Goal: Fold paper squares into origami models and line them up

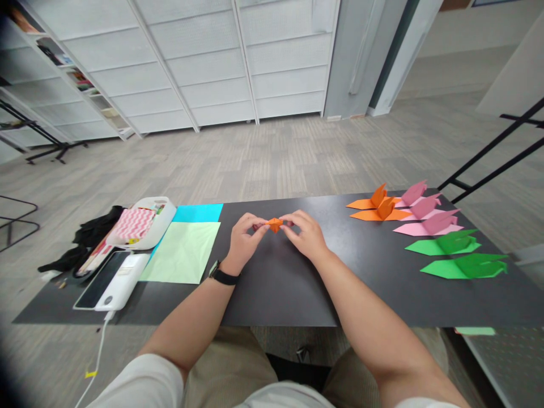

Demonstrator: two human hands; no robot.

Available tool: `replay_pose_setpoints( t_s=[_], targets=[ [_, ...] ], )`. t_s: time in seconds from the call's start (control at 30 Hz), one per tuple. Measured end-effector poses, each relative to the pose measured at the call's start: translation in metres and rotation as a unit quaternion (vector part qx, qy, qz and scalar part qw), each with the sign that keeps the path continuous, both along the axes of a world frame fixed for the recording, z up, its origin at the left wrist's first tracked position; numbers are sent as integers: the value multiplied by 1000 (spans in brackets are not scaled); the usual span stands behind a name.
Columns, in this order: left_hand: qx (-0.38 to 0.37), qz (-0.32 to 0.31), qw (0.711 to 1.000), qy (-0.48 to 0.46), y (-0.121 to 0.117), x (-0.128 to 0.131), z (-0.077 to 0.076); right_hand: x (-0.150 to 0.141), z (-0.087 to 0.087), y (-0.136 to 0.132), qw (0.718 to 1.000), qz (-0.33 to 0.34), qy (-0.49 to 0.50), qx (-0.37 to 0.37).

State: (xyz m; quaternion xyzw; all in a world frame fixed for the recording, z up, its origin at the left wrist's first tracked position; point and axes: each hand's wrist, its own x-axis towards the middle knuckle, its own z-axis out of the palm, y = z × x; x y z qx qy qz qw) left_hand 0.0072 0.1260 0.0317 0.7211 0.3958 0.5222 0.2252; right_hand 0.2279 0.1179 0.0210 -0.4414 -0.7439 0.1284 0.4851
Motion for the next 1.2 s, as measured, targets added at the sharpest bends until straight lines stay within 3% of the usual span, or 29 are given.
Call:
replay_pose_setpoints(
  t_s=[0.2,0.43,0.7,0.9,1.07,1.2],
  targets=[
    [-30,-32,999,-8,-3,5,-4,0,-3,0,999,-41,12,3],
    [-40,-32,999,-3,-5,6,-1,0,-1,0,998,-39,45,-18],
    [-198,-18,980,-13,7,5,-20,-3,-2,2,995,23,-8,-96],
    [-226,-35,969,90,7,4,-23,4,-9,5,985,33,-80,-150],
    [-165,-36,955,243,5,5,-26,7,-14,6,965,37,-170,-198],
    [-114,-40,943,310,5,4,-25,5,-15,7,957,21,-217,-193]
  ],
)
